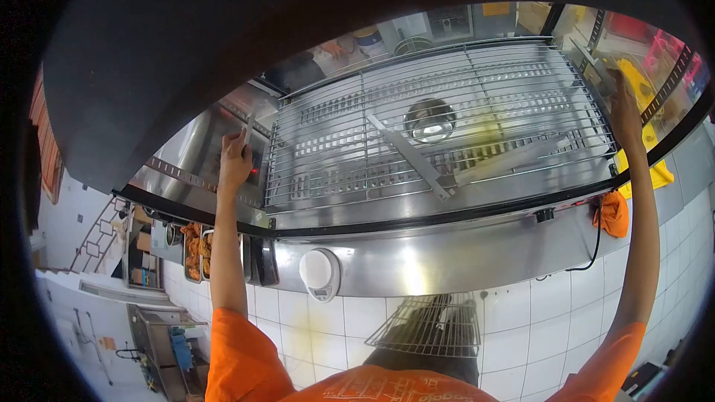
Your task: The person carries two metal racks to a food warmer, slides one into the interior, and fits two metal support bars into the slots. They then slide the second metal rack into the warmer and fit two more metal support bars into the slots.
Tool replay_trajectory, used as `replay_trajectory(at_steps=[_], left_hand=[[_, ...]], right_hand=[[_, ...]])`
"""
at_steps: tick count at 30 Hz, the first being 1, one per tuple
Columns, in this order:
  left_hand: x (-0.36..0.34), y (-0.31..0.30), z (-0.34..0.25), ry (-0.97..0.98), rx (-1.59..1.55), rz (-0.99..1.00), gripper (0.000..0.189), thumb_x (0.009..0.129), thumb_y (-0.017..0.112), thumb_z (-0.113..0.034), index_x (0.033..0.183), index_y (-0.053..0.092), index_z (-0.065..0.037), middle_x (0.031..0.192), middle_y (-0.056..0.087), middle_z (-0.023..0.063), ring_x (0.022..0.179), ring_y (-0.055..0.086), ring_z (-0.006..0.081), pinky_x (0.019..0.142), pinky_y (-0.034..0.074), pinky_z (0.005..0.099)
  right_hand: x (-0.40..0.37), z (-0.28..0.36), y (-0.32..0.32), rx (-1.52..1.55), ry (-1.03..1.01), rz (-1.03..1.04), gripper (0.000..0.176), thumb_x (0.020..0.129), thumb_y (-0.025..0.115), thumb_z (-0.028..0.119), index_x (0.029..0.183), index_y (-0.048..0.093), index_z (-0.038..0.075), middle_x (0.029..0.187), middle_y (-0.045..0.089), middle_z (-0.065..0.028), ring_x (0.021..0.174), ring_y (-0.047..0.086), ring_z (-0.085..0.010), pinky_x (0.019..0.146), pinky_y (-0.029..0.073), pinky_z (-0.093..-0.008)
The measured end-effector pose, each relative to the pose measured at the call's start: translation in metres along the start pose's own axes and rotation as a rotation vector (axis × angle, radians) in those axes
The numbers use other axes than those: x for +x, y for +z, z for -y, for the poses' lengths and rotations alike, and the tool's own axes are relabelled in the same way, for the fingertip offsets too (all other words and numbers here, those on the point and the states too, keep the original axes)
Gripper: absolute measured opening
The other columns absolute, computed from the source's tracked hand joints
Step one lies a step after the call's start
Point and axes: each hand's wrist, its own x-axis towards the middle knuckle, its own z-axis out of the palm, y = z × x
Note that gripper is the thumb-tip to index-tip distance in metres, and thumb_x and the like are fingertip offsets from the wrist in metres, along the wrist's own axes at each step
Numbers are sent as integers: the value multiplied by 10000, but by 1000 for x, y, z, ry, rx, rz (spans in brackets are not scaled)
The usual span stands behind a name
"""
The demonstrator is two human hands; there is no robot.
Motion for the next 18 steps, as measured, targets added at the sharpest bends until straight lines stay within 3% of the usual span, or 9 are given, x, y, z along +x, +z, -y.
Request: replay_trajectory(at_steps=[2,5,8,11,14,18], left_hand=[[3,-11,-20,-162,90,53,428,846,511,-95,1273,486,-110,1228,435,158,961,574,393,776,496,466],[3,-15,-28,-197,174,82,437,851,497,-99,1284,463,-143,1254,418,136,959,580,396,751,505,489],[3,-16,-31,-169,119,49,414,850,508,-83,1263,506,-57,1192,461,155,962,565,383,782,482,466],[-1,-8,-27,-153,119,19,419,846,508,-78,1264,503,-48,1201,454,153,952,568,379,783,483,460],[-1,-7,-30,-221,73,35,412,845,507,-78,1254,508,-34,1180,475,165,982,551,373,795,481,449],[-7,8,-3,-114,258,62,399,832,522,-79,1228,530,-29,1131,522,185,1055,510,359,816,479,435]], right_hand=[[3,-23,19,26,-25,-69,625,856,468,-19,1415,247,154,1382,416,-162,1217,454,-362,983,399,-414],[-1,-9,8,64,-55,-34,654,868,487,-1,1436,201,149,1396,396,-167,1220,452,-366,991,392,-413],[-3,8,-4,43,-80,-10,696,866,506,5,1450,155,148,1409,383,-159,1235,440,-362,997,388,-410],[0,-3,3,43,-96,-60,705,861,509,4,1449,147,146,1399,396,-163,1244,431,-362,997,388,-411],[2,6,-4,17,-27,-47,665,847,497,-12,1432,216,131,1388,411,-165,1233,441,-366,995,389,-412],[2,24,-19,62,-197,-87,605,820,449,-33,1394,324,112,1361,432,-185,1196,468,-371,989,388,-420]])
